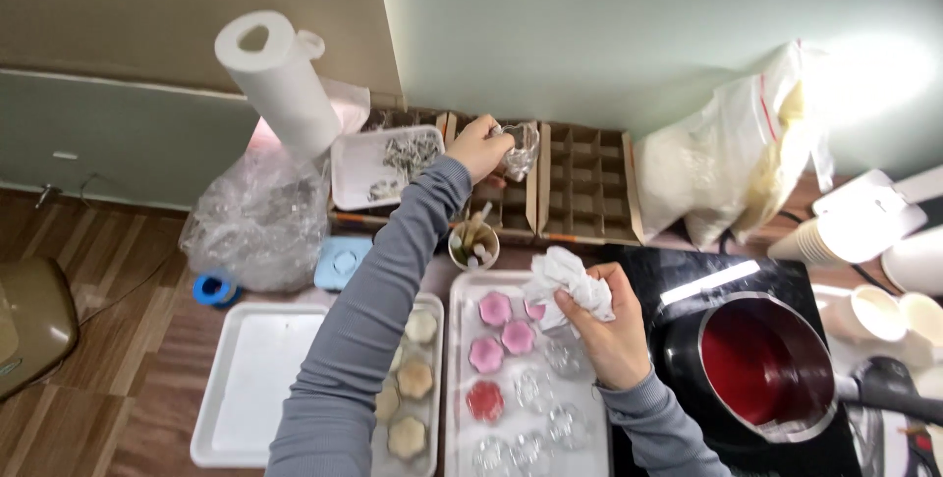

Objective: Cleaning small glass candle jars with a white cloth to prepare them for wax pouring.

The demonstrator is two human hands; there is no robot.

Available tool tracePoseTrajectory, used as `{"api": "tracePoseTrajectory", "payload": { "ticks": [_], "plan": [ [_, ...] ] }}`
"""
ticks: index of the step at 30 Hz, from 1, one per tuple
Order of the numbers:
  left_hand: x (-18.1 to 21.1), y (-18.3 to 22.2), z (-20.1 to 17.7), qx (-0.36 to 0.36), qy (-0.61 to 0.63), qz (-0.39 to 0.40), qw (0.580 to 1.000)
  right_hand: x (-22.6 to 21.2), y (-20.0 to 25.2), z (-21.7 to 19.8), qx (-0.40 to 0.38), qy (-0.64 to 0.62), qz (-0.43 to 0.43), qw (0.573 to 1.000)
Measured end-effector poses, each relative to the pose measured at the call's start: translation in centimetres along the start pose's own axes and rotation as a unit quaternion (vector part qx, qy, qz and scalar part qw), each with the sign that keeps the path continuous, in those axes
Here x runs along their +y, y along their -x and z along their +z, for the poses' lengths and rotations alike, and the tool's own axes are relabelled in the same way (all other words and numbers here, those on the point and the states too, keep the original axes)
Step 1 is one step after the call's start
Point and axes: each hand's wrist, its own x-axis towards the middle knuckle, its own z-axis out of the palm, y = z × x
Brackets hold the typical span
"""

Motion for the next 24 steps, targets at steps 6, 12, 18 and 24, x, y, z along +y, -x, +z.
{"api": "tracePoseTrajectory", "payload": {
  "ticks": [6,12,18,24],
  "plan": [
    [-0.1,11.8,3.6,-0.027,-0.044,0.01,0.999,-0.4,4.4,-1.8,0.007,0.016,-0.035,0.999],
    [-7.3,21.4,6.1,-0.074,0.05,0.008,0.996,-1.2,8.9,-3.2,0.056,0.163,-0.189,0.967],
    [-9.8,30.3,11.4,-0.036,0.063,-0.079,0.994,0.0,12.7,-5.0,-0.023,0.166,-0.244,0.955],
    [-16.4,31.0,12.7,-0.034,-0.005,-0.016,0.999,-1.1,14.3,-6.4,-0.188,0.264,-0.34,0.883]
  ]
}}
